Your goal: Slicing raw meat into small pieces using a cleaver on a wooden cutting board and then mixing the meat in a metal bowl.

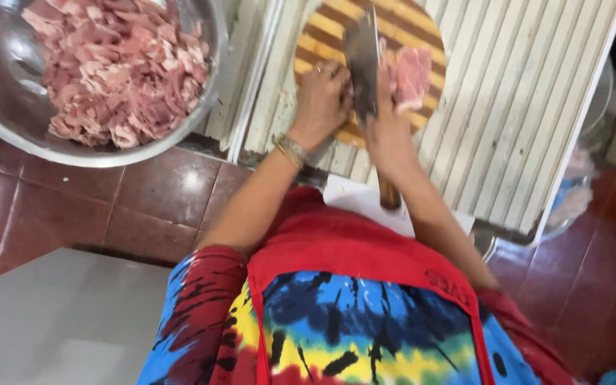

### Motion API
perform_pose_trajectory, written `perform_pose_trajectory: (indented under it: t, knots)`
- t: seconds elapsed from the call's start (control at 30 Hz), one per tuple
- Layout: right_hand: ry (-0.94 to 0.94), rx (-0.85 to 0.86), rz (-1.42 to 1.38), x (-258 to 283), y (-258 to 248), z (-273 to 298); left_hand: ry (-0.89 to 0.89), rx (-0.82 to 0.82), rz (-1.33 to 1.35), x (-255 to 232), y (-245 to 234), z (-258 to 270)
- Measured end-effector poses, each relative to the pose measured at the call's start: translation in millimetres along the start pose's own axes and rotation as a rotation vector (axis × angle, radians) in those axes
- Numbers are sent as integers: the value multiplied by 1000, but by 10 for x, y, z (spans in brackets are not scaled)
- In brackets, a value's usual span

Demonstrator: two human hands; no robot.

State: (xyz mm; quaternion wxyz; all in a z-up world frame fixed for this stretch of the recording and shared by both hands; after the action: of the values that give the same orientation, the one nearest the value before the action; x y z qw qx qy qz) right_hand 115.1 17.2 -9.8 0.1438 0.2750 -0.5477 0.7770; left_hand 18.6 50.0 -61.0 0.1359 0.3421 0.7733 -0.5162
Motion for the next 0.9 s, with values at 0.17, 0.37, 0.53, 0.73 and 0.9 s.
perform_pose_trajectory:
  t: [0.17,0.37,0.53,0.73,0.9]
  knots:
    - [377,125,-101,-100,-225,-292,149,-97,-24,-167,-186,-95]
    - [211,23,-124,-250,-405,-102,34,-28,61,-127,-207,-17]
    - [103,-16,119,-107,-175,146,-45,-101,110,-89,-334,156]
    - [121,71,179,26,-2,210,33,-116,-39,-146,-270,108]
    - [161,124,166,-16,186,10,16,-30,-3,-38,-167,33]
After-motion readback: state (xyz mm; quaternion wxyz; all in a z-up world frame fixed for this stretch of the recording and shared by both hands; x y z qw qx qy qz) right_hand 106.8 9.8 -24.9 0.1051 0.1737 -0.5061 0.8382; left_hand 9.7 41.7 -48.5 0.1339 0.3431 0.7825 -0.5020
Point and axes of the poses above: each hand's wrist, its own z-axis away from the middle knuckle, its own y-axis out of the palm, x = y × z, the point moved 8 cm from there along -z, towards the middle knuckle, and after that the axes turned 7 degrees about y, right-handed, at the moved point
